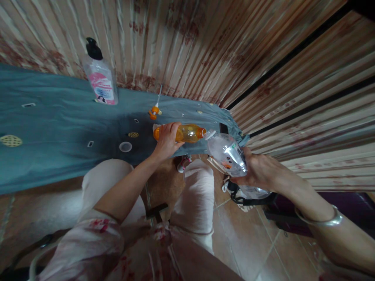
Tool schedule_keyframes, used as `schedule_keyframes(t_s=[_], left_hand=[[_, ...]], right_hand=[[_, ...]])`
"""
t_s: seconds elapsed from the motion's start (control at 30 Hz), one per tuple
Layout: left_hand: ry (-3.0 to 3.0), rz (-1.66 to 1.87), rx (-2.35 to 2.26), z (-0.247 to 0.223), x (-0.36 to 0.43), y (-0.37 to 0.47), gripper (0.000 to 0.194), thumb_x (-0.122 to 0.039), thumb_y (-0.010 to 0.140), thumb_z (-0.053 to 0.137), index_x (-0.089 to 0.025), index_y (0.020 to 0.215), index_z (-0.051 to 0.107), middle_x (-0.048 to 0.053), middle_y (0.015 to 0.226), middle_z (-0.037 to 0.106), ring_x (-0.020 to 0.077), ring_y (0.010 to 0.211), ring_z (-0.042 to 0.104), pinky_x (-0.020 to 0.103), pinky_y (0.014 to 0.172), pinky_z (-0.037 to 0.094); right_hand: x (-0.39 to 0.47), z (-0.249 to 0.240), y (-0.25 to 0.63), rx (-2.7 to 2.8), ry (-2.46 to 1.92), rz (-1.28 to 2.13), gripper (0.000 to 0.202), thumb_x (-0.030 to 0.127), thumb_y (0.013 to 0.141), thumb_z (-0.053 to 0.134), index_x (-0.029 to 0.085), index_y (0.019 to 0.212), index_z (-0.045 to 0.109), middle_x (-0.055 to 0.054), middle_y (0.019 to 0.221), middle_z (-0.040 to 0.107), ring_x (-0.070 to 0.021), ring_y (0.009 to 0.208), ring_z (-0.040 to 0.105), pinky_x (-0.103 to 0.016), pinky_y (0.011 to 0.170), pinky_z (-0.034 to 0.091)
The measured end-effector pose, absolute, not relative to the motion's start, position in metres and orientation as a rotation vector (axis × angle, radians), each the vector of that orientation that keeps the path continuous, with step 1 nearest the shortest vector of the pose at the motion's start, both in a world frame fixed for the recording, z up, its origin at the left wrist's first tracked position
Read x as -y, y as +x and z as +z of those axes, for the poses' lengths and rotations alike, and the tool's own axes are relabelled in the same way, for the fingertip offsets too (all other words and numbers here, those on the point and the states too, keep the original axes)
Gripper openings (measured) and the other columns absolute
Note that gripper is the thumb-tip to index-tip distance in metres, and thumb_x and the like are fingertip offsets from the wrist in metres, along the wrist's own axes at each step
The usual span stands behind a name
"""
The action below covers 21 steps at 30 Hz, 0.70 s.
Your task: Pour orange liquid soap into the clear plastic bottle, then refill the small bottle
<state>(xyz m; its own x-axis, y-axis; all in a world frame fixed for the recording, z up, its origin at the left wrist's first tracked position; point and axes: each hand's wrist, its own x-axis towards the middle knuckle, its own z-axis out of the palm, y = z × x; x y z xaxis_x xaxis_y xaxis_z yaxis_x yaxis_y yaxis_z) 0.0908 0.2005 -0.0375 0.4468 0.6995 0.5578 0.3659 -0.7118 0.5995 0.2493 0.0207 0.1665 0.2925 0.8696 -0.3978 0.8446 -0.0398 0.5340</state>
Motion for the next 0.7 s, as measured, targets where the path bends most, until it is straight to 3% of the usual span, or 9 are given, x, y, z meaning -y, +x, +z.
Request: schedule_keyframes(t_s=[0.4,0.7], left_hand=[[2.303,1.158,-0.901,-0.036,-0.2,0.09,0.069,-0.027,0.066,0.076,-0.017,0.124,0.04,0.013,0.119,0.054,0.0302,0.112,0.051,0.045,0.097,0.037],[2.301,1.157,-0.903,-0.038,-0.2,0.091,0.07,-0.028,0.065,0.077,-0.017,0.124,0.04,0.013,0.12,0.054,0.0305,0.112,0.05,0.045,0.098,0.036]], right_hand=[[-0.022,0.169,0.245,-1.506,1.881,0.022,0.064,0.056,0.07,0.061,0.009,0.109,0.044,-0.015,0.078,0.071,-0.0328,0.078,0.069,-0.031,0.056,0.043],[-0.025,0.176,0.236,-1.5,1.879,-0.048,0.055,0.049,0.076,0.059,0.007,0.108,0.042,-0.019,0.078,0.07,-0.036,0.08,0.069,-0.033,0.056,0.04]])
